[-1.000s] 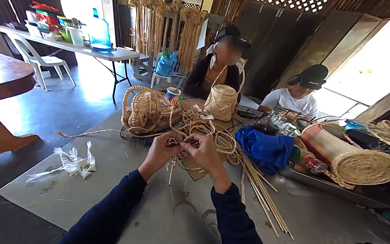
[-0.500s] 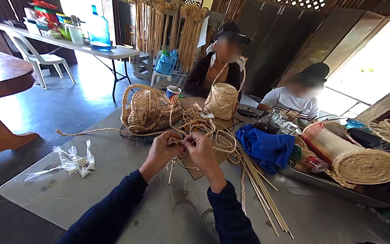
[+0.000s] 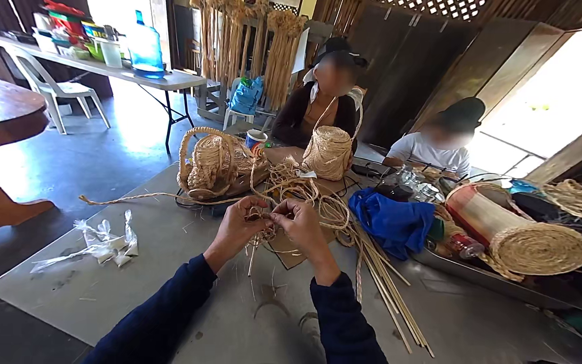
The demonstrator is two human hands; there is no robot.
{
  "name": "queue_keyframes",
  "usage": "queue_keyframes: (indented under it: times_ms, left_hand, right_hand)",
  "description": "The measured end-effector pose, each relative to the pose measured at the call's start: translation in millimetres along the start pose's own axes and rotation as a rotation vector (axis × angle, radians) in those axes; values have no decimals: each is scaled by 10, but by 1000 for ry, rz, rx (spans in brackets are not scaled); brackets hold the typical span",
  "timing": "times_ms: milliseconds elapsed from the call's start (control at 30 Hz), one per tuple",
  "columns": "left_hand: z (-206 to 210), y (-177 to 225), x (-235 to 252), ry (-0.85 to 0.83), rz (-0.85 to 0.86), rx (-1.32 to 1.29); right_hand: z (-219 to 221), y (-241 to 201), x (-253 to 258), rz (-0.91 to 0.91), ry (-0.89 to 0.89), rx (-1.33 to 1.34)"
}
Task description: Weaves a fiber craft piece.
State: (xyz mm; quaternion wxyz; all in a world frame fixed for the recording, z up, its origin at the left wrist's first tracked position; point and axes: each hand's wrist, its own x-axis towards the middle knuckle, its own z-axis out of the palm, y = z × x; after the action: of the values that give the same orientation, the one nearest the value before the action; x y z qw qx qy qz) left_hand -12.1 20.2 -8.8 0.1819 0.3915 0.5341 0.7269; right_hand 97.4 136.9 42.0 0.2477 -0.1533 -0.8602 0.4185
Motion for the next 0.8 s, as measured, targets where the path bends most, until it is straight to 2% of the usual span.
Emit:
queue_keyframes:
  times_ms: [200, 333, 667, 800]
  left_hand:
    - [-51, -23, 15, -37, -21, -73]
    - [-61, -39, 26, -18, -50, -147]
    - [-40, -13, 24, -29, -23, -119]
    - [-56, -27, 46, 60, -7, -107]
  right_hand:
    - [43, -30, -14, 1, 22, -76]
    - [56, -32, -19, 6, 24, -45]
    - [16, -7, 2, 40, 4, 97]
    - [-110, 7, 10, -27, 185, 62]
